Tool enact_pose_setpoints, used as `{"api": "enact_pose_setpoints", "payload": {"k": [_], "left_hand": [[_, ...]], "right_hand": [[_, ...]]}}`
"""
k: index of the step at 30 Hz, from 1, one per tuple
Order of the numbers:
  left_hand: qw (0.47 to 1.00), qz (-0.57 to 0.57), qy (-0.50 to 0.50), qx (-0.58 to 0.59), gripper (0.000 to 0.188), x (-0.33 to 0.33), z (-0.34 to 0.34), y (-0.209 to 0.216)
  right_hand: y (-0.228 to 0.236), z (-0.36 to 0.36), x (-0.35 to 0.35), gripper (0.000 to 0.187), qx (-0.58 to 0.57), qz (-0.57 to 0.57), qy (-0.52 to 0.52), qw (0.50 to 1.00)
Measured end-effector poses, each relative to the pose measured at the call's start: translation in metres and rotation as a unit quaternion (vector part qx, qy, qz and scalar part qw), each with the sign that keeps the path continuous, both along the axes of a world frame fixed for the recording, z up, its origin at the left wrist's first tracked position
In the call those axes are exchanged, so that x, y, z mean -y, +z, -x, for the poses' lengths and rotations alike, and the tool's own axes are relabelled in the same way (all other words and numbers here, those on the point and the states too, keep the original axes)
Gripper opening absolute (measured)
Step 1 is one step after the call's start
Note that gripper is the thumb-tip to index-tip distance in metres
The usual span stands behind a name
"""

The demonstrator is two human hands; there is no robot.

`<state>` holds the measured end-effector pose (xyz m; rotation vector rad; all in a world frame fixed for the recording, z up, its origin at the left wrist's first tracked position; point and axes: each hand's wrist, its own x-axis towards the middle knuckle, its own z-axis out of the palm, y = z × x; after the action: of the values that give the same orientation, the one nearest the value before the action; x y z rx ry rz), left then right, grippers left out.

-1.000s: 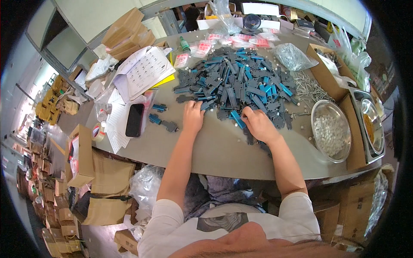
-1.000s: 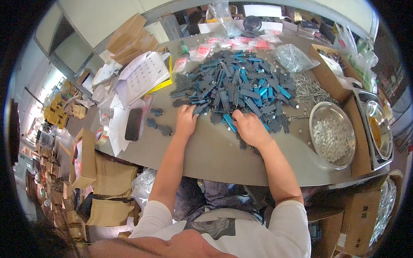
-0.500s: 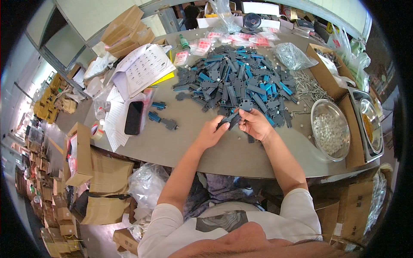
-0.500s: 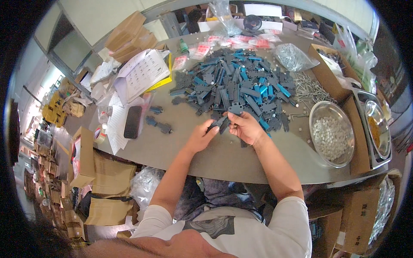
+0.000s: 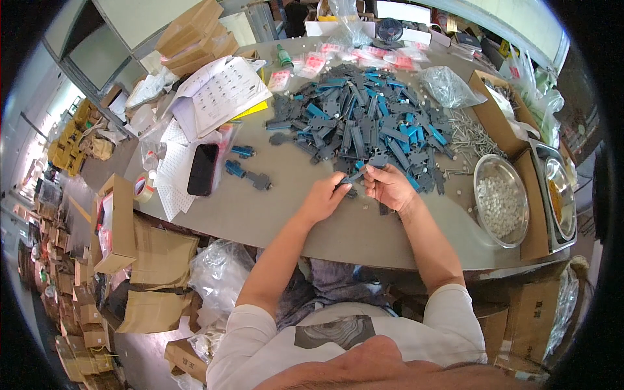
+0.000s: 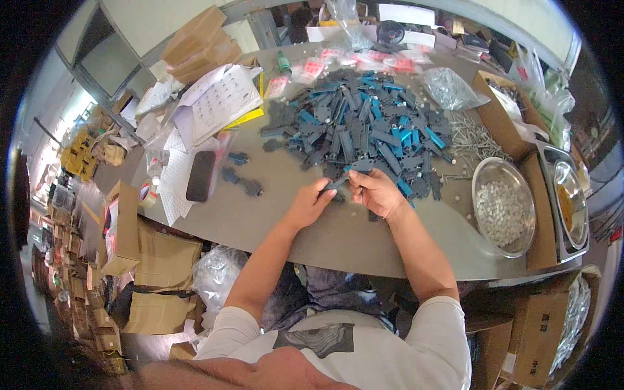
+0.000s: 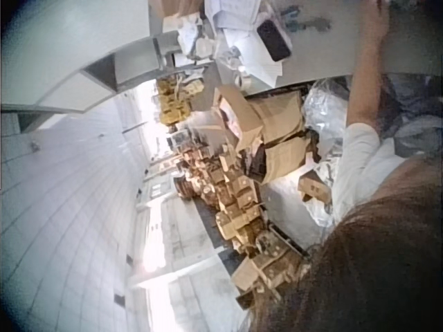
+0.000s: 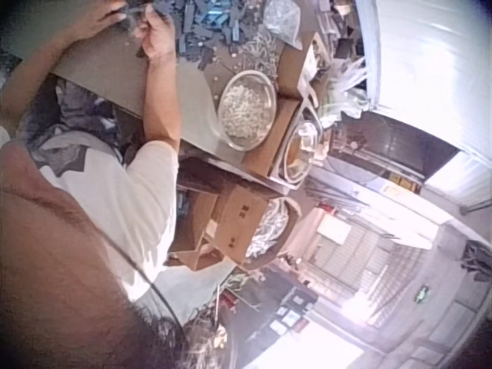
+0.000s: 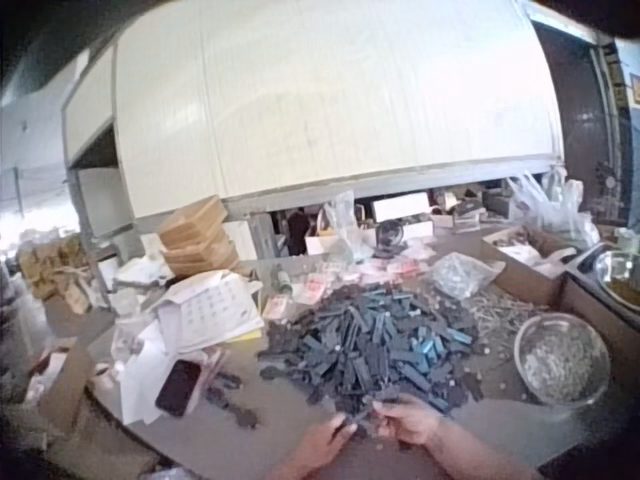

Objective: The person sits on the floor at a table and assembles small blue and grey plastic components by hand. They pick parts from a large pile, snap them together, and place the finished units on the table.

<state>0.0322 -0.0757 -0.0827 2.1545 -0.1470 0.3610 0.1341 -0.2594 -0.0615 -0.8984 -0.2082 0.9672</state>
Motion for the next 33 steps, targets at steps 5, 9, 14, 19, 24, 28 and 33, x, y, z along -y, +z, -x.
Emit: {"api": "enact_pose_setpoints", "payload": {"k": [5,9,14,19,24,28,33], "left_hand": [[0.996,-0.091,-0.003,0.023,0.02,0.003,0.004,-0.005],[0.99,-0.131,-0.003,0.049,0.02,0.011,0.009,0.0],[0.989,-0.113,0.015,0.091,0.019,0.012,0.006,-0.011],[0.996,0.076,0.02,0.032,0.018,0.008,0.001,0.005],[0.892,0.45,-0.048,0.002,0.034,-0.008,-0.005,-0.012],[0.882,0.45,-0.122,-0.07,0.058,-0.008,0.002,-0.003],[0.828,0.527,-0.184,-0.056,0.056,-0.003,0.004,-0.001]], "right_hand": [[0.001,0.001,0.003,0.016,0.051,0.073,0.024,0.996],[0.002,0.005,0.001,0.019,0.071,0.136,0.051,0.987],[-0.008,0.007,-0.004,0.026,0.09,0.157,0.048,0.982],[-0.004,0.013,-0.013,0.027,0.071,0.093,-0.001,0.993],[0.005,0.034,-0.018,0.023,0.137,0.078,0.003,0.987],[-0.001,0.04,-0.029,0.021,0.213,0.106,0.041,0.97],[-0.006,0.039,-0.031,0.019,0.267,0.115,0.025,0.957]]}}
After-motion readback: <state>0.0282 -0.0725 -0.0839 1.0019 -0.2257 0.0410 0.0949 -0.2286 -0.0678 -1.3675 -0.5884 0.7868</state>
